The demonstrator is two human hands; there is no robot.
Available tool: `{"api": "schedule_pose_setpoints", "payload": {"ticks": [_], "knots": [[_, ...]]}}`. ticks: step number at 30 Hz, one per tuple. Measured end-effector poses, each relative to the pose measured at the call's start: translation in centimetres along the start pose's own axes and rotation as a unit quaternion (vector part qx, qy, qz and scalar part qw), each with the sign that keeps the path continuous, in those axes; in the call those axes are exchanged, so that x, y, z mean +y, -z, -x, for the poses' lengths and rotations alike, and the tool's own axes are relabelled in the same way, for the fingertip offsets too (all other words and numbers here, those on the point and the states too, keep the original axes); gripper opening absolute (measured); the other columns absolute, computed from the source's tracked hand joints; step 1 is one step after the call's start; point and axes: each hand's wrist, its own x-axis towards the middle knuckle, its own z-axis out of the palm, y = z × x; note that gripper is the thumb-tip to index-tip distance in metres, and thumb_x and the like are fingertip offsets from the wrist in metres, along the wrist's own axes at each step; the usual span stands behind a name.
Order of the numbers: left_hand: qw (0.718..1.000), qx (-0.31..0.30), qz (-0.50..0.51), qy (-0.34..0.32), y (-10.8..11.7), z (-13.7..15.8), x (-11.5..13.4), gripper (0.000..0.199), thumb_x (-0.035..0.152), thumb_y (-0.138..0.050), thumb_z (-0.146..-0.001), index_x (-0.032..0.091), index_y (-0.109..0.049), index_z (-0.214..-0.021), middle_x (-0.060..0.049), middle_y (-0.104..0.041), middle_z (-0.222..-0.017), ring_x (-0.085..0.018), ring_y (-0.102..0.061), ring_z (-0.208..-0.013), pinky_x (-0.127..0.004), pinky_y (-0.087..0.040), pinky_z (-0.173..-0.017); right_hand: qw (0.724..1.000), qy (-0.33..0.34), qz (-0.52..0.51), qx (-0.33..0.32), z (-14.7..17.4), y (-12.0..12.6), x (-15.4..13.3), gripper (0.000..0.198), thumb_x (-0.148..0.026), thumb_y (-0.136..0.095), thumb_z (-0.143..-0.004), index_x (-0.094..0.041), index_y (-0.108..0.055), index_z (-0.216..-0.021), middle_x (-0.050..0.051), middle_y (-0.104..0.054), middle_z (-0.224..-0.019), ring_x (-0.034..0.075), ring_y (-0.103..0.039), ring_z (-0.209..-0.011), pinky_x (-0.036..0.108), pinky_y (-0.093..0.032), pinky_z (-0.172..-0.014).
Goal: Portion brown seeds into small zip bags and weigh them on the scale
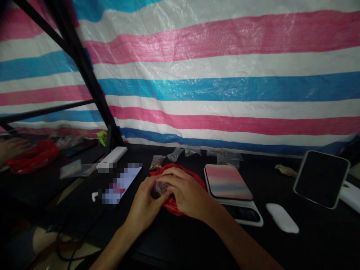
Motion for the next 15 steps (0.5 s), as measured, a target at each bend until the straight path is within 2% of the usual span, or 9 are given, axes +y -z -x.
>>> {"api": "schedule_pose_setpoints", "payload": {"ticks": [3, 5, 10, 13, 15], "knots": [[1.0, -0.002, -0.009, -0.014, 0.3, 0.2, 0.3, 0.019, 0.03, -0.071, -0.09, 0.026, -0.07, -0.108, -0.004, -0.072, -0.105, -0.025, -0.064, -0.099, -0.04, -0.049, -0.087, 0.999, -0.034, 0.037, 0.005, 0.1, -0.1, -0.1, 0.031, -0.022, -0.064, -0.097, -0.028, -0.067, -0.127, 0.004, -0.069, -0.114, 0.019, -0.065, -0.104, 0.033, -0.052, -0.096], [0.999, 0.002, -0.025, -0.02, 0.5, 0.1, 0.4, 0.017, 0.029, -0.073, -0.089, 0.026, -0.071, -0.105, -0.003, -0.072, -0.104, -0.025, -0.064, -0.1, -0.041, -0.047, -0.09, 0.998, -0.043, 0.055, 0.006, 0.1, -0.2, 0.0, 0.025, -0.026, -0.067, -0.097, -0.027, -0.068, -0.121, 0.003, -0.069, -0.11, 0.019, -0.065, -0.1, 0.033, -0.051, -0.093], [0.997, 0.023, -0.067, -0.008, 0.7, -0.3, 0.4, 0.019, 0.042, -0.073, -0.091, 0.025, -0.07, -0.1, -0.004, -0.071, -0.104, -0.026, -0.063, -0.099, -0.04, -0.045, -0.086, 0.999, 0.005, 0.028, 0.033, 0.1, -0.3, 0.4, 0.033, -0.009, -0.053, -0.098, -0.028, -0.063, -0.123, 0.005, -0.066, -0.125, 0.019, -0.061, -0.119, 0.034, -0.046, -0.105], [0.995, 0.046, -0.082, 0.018, 0.8, -0.3, 0.5, 0.023, 0.045, -0.062, -0.097, 0.023, -0.065, -0.09, -0.004, -0.068, -0.096, -0.025, -0.064, -0.093, -0.037, -0.045, -0.081, 0.995, -0.01, 0.047, 0.093, 0.0, 0.2, 1.1, 0.041, -0.006, -0.048, -0.097, -0.028, -0.058, -0.13, 0.007, -0.062, -0.129, 0.021, -0.058, -0.123, 0.037, -0.046, -0.106], [0.991, 0.075, -0.093, 0.055, 0.9, -0.2, 0.6, 0.027, 0.045, -0.053, -0.101, 0.023, -0.059, -0.087, -0.005, -0.065, -0.09, -0.025, -0.065, -0.087, -0.036, -0.045, -0.076, 0.991, -0.036, 0.078, 0.104, 0.0, 0.8, 1.9, 0.045, -0.004, -0.048, -0.095, -0.026, -0.057, -0.132, 0.009, -0.06, -0.132, 0.022, -0.058, -0.123, 0.039, -0.046, -0.106]]}}
